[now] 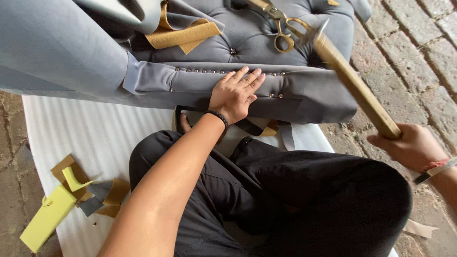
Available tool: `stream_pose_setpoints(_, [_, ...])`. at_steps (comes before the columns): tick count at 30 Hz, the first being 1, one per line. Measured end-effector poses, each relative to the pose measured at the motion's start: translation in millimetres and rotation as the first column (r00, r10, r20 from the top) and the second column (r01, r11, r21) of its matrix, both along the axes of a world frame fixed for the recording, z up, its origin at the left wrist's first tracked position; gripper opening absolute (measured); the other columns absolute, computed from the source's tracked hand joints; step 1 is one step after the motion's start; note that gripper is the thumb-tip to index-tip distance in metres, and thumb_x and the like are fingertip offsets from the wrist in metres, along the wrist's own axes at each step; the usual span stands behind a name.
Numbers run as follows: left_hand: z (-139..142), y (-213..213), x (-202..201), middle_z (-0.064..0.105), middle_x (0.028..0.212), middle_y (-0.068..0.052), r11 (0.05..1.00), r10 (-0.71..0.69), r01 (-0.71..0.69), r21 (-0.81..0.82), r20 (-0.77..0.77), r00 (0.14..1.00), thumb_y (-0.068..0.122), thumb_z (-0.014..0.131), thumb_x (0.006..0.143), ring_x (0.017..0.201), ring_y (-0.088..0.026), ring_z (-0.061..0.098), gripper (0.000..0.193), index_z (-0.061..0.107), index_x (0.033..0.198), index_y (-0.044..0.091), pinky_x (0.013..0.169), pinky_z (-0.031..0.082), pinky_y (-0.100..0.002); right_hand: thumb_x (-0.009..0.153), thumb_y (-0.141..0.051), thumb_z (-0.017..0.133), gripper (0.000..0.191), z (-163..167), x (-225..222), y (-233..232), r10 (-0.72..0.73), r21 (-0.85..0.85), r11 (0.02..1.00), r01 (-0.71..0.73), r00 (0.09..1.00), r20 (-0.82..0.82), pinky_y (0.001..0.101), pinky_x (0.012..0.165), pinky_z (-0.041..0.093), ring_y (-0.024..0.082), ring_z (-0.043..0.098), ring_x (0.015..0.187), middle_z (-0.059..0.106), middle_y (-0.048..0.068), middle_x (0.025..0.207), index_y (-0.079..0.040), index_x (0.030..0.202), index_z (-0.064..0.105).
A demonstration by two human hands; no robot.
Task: The person sits on the floor hammering decorative upholstery tacks in a row along the edge of a tufted gray upholstered panel. They place each tack by hand, drive it in with a hammer, and at one point take new tacks from a plastic bag before continuing along the edge.
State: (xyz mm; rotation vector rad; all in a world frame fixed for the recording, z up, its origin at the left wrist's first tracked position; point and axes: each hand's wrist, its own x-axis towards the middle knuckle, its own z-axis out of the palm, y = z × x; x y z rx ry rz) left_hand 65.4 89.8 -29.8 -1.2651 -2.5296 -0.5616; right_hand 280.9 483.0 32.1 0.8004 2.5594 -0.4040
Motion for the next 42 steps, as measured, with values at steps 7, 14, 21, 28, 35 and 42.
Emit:
stream_pose_setpoints(7, [-14.3,7.8,2.5,0.053,0.154,-0.003,0.997,0.075,-0.075,-0.017,0.007,0.997,0.023,0.063,0.095,0.143,-0.029,0.046,0.054,0.054,0.148,0.018,0.120,0.032,-0.048,0.087,-0.018,0.071,0.045,93.0,0.6,-97.5,-0.217,-0.723,0.682,-0.111,0.913,-0.345,0.0331,0.053,0.055,0.016,0.062,0.062,0.062,0.008,0.081,-0.006,0.128,0.057])
stream_pose_setpoints(14, [22.2,-7.5,15.6,0.051,0.154,-0.012,0.989,0.093,-0.072,-0.126,0.168,0.981,0.015,0.062,0.083,0.143,-0.037,0.043,0.055,0.058,0.138,0.013,0.109,0.030,-0.051,0.089,-0.001,0.061,0.033,81.5,25.3,-240.4,-0.568,-0.958,0.279,-0.066,0.793,-0.221,0.0327,0.046,0.046,0.015,0.052,0.053,0.056,0.005,0.076,-0.004,0.121,0.056])
stream_pose_setpoints(21, [68.3,-254.2,106.3,0.079,0.113,-0.010,0.503,0.140,-0.502,0.704,0.506,0.851,0.010,0.060,0.098,0.106,-0.016,0.074,0.030,0.072,0.124,0.003,0.095,0.056,-0.029,0.087,0.000,0.059,0.030,73.7,40.6,-260.9,-0.498,-0.912,0.389,-0.130,0.803,-0.327,0.0353,0.044,0.048,0.017,0.053,0.053,0.055,0.006,0.076,0.000,0.117,0.057])
stream_pose_setpoints(28, [46.7,-370.0,125.4,0.077,0.105,-0.010,0.725,0.350,-0.569,0.389,0.504,0.790,0.018,0.068,0.101,0.092,-0.011,0.072,0.027,0.072,0.123,0.003,0.079,0.056,-0.028,0.092,-0.005,0.064,0.031,145.0,-19.8,-245.8,-0.345,-0.801,0.543,-0.252,0.802,-0.487,0.0289,0.054,0.050,0.012,0.054,0.062,0.056,0.003,0.083,-0.003,0.123,0.063])
stream_pose_setpoints(35, [156.4,-306.2,37.7,0.077,0.091,-0.005,0.837,0.179,-0.478,0.267,0.692,0.699,0.018,0.066,0.094,0.070,-0.010,0.071,0.027,0.075,0.118,0.009,0.063,0.058,-0.028,0.098,-0.010,0.067,0.033,183.5,-41.7,-252.3,-0.341,-0.684,0.705,-0.187,0.756,-0.558,0.0285,0.056,0.052,0.011,0.056,0.064,0.059,0.001,0.083,-0.010,0.130,0.064])
stream_pose_setpoints(42, [143.5,-177.5,-66.6,0.080,0.087,-0.003,0.944,-0.132,-0.081,0.319,0.592,0.795,0.018,0.073,0.087,0.071,-0.008,0.077,0.022,0.078,0.107,0.010,0.065,0.061,-0.026,0.093,-0.007,0.067,0.038,104.2,3.8,-297.6,-0.583,-0.777,0.625,0.072,0.705,-0.404,0.0336,0.051,0.050,0.015,0.055,0.059,0.057,0.005,0.079,-0.003,0.129,0.058])
